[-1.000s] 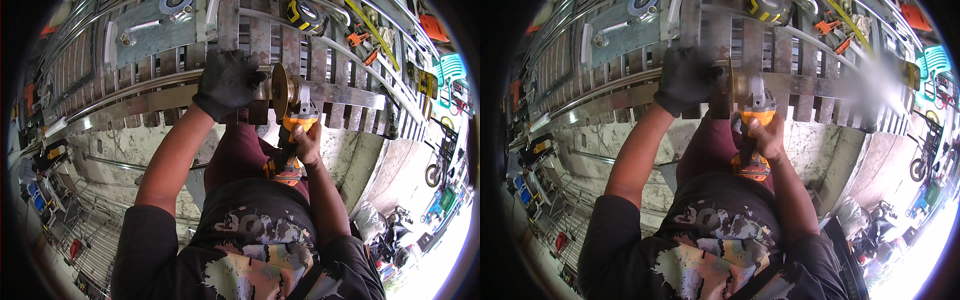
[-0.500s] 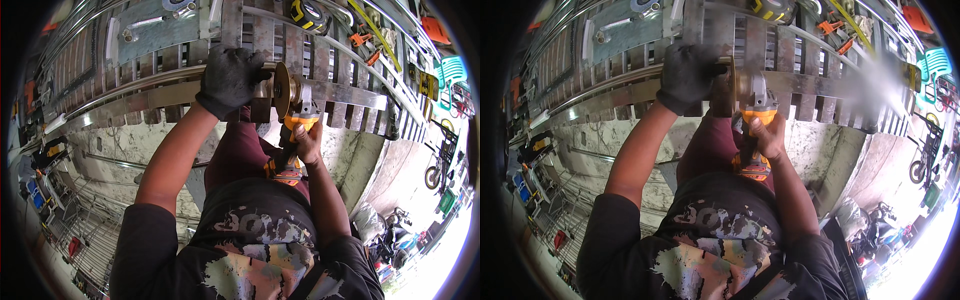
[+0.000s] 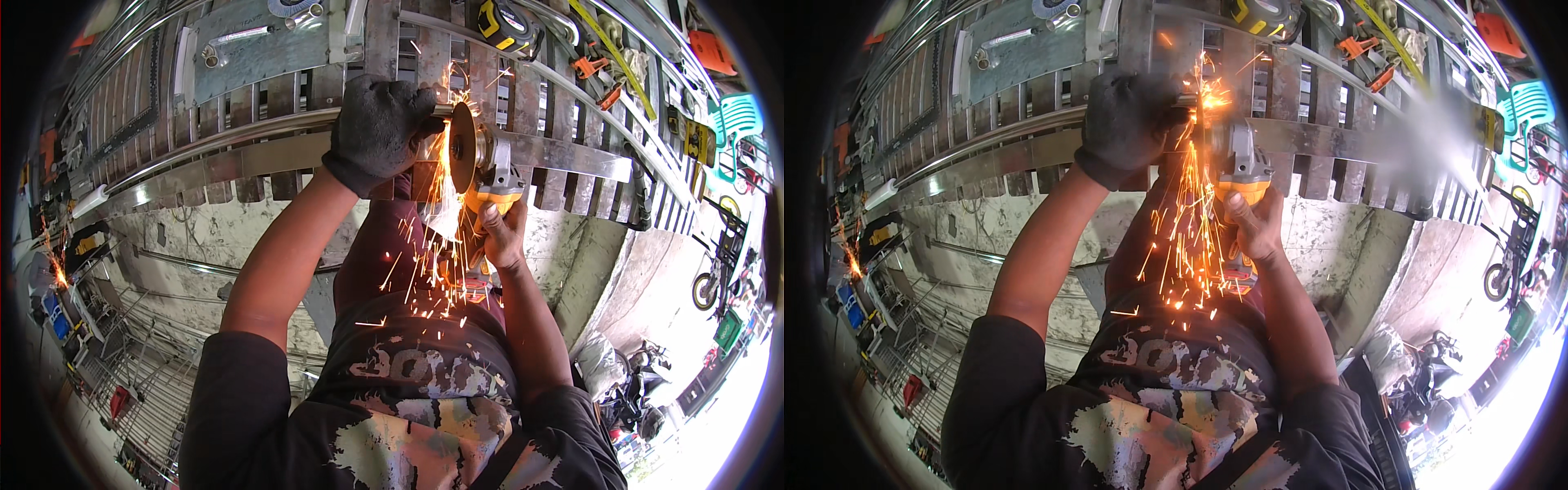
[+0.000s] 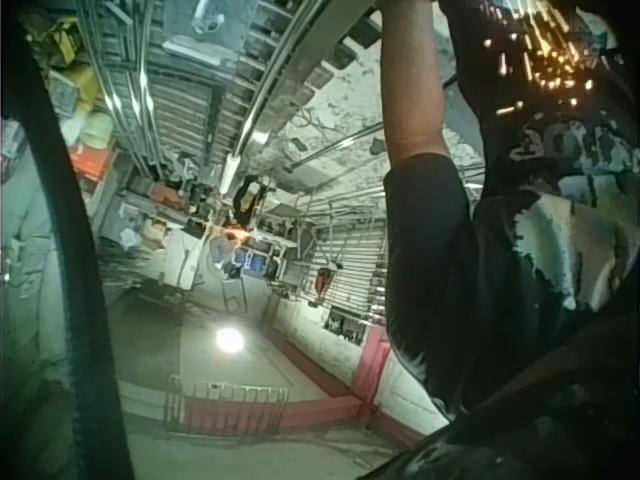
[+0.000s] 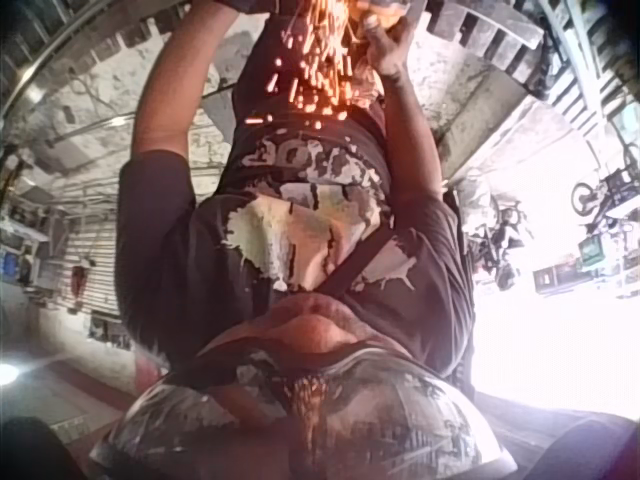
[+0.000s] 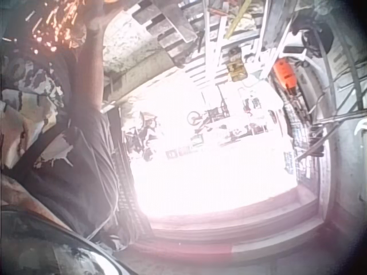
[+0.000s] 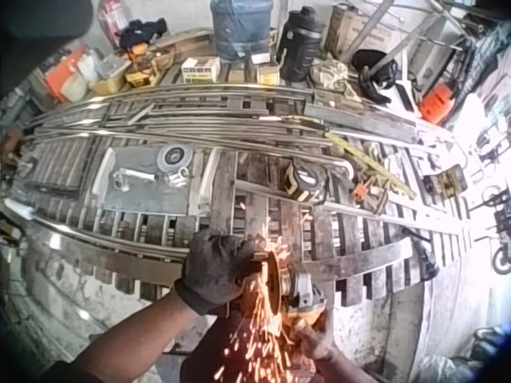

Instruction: Measuring, marking, and then cutting a piece of metal tubing using an angle grinder.

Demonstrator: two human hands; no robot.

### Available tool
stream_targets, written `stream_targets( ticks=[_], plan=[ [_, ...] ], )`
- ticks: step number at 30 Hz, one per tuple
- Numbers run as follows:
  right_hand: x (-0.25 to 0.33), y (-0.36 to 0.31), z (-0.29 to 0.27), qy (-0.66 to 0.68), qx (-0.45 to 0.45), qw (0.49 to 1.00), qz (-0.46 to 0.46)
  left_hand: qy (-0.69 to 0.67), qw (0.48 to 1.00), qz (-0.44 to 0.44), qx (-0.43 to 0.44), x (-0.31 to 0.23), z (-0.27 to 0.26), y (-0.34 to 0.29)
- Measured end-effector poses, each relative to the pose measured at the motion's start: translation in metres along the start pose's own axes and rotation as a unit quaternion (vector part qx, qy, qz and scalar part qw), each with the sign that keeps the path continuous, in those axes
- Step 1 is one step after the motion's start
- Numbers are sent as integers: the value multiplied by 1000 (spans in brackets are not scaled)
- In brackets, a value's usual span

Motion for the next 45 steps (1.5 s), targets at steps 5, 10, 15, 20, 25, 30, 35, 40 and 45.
stream_targets(
  ticks=[5,10,15,20,25,30,35,40,45],
  plan=[
    [2,2,2,-31,-21,997,-71,8,1000,-16,5,-4,-2,2],
    [0,1,-4,-13,45,997,69,7,1000,-2,-1,-4,-2,2],
    [2,6,-3,-32,22,999,6,-15,1000,1,-25,-6,-5,1],
    [8,4,-9,-104,34,993,36,-4,1000,0,-25,-4,4,-9],
    [11,5,8,3,-44,998,-49,20,1000,-1,15,-9,-5,-2],
    [8,7,0,-40,-15,999,-14,18,1000,-5,5,-9,-5,-4],
    [10,9,0,-80,-11,997,-6,14,999,-24,41,-8,-2,-6],
    [5,10,-6,-72,13,997,36,11,999,-16,29,-8,-2,-6],
    [3,2,-21,-45,9,998,-41,27,999,-15,-25,-9,-5,-4]
  ],
)
Point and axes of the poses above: each hand's wrist, its own y-axis towards the middle knuckle, its own z-axis out of the palm, x = y × z, the point moved 4 cm from there along y, towards the middle knuckle, and after that the axes turned 7 degrees about z, right-handed, at the moved point
